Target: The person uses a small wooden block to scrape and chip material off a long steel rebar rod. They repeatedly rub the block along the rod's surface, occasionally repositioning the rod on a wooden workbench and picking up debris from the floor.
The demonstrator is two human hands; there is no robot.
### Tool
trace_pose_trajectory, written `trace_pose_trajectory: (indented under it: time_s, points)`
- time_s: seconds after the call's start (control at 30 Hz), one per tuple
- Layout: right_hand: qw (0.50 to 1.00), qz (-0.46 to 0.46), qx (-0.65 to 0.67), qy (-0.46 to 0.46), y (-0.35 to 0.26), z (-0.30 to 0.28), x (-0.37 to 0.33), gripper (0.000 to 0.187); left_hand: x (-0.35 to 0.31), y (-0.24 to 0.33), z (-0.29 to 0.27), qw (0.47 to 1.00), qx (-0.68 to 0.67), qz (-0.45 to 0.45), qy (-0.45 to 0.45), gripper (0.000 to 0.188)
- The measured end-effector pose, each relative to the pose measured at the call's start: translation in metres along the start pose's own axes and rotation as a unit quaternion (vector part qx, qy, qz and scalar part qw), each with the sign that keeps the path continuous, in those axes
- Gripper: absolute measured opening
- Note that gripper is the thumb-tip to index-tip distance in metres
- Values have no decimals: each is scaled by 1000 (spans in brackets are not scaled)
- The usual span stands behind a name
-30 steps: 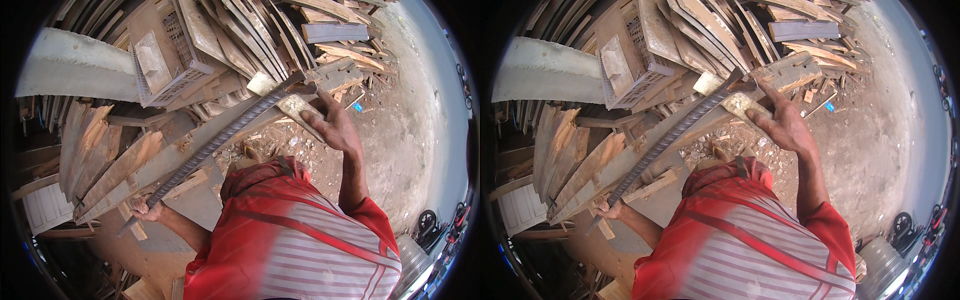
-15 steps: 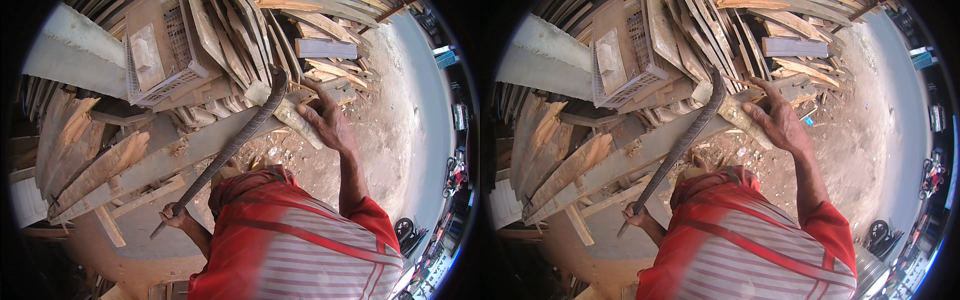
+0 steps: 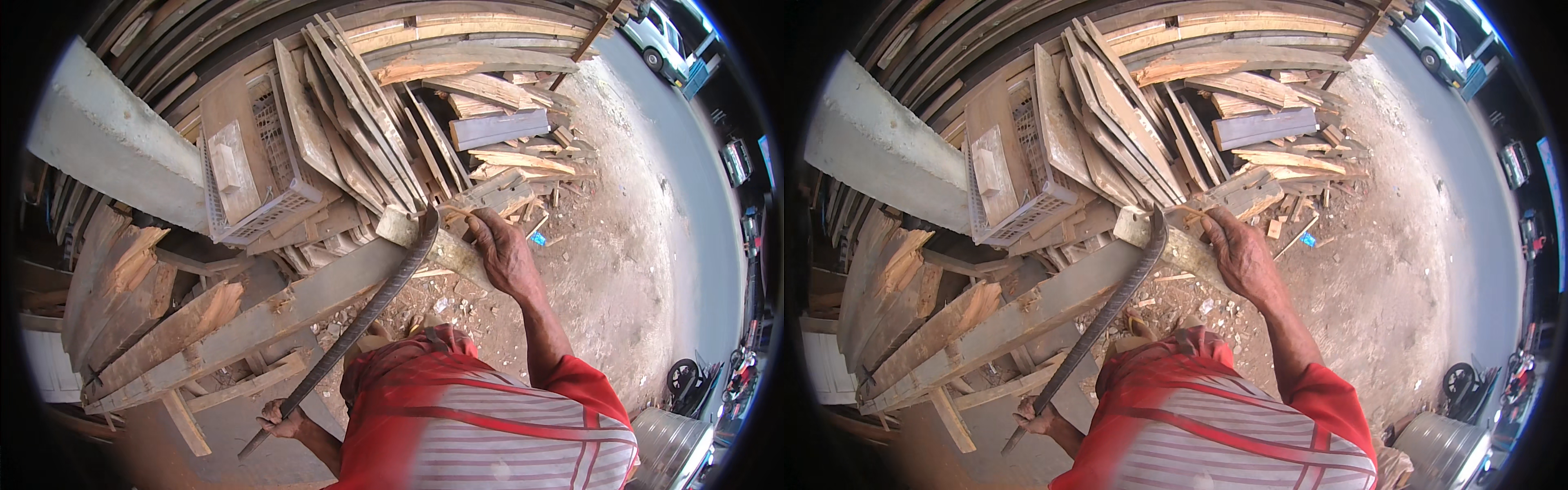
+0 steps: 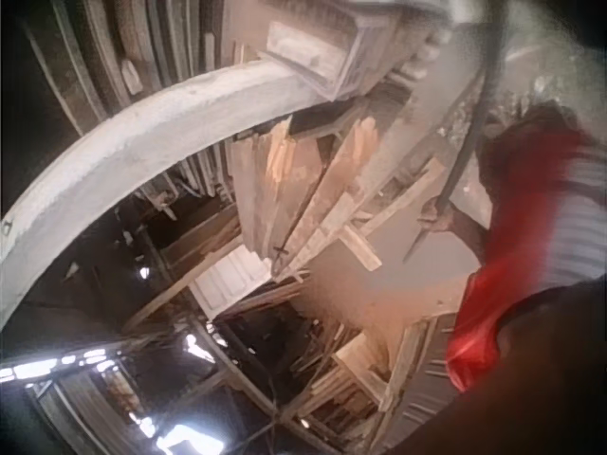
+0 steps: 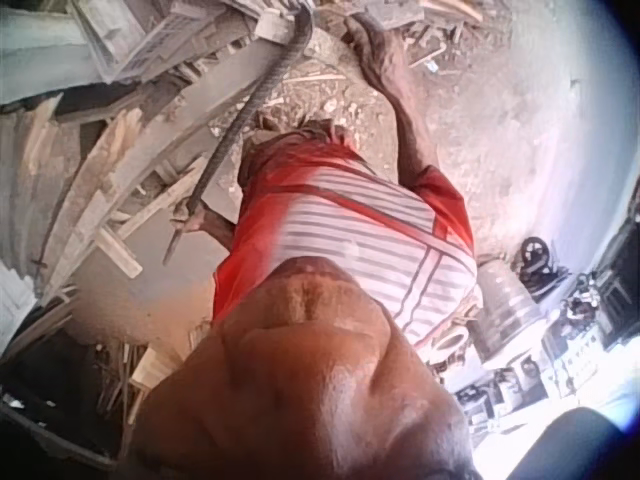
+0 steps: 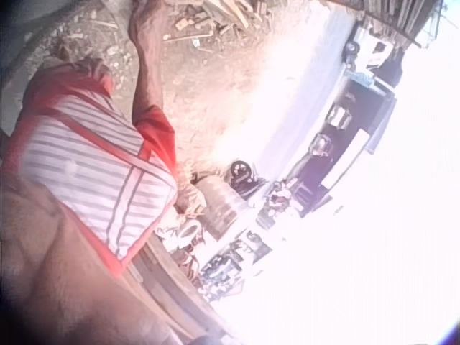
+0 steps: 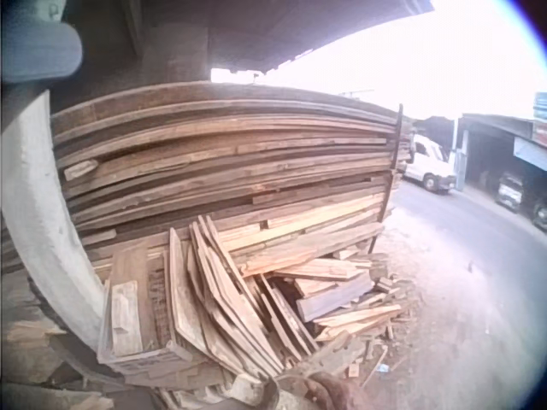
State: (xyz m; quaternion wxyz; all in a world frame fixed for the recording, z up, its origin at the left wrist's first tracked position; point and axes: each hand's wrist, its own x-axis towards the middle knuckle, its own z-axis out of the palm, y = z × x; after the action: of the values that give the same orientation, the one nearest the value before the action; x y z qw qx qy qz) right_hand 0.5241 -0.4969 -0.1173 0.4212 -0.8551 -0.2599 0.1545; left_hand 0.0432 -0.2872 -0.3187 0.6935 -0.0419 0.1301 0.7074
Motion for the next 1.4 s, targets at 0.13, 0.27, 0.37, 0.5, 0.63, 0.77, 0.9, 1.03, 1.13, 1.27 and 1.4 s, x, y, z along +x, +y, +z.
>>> trace_pose_trajectory:
  time_s: [0.13,0.27,0.37,0.5,0.63,0.77,0.9,1.03,1.13,1.27,1.4]
  points:
    - [1000,-4,5,14,16,-22,-8,30,-15,-4,5,1000,-8,18,8,47]
    - [999,-17,18,42,33,-35,-13,31,-40,-7,6,998,1,26,62,49]
    - [997,-30,21,72,71,-40,-23,34,-56,-6,-9,996,-44,-41,59,49]
    - [989,3,121,80,133,-50,-40,46,-70,-23,-13,984,-18,-83,159,50]
    - [987,-46,95,118,138,-26,-62,49,-84,-17,-17,979,-38,-89,181,50]
    - [987,13,116,109,167,-27,-72,49,-93,-5,-13,981,-26,-93,167,49]
    - [989,64,5,131,193,-21,-95,53,-106,24,-31,980,58,-49,187,49]
    - [991,109,-49,53,290,-2,-128,52,-137,59,-40,949,146,29,279,46]
    - [988,118,-99,1,360,39,-175,47,-162,100,-59,939,190,58,282,48]
    - [986,123,-81,-83,404,100,-246,45,-198,168,-78,916,235,141,293,46]
    - [972,63,-129,-187,394,177,-281,45,-230,247,-75,889,260,241,289,42]
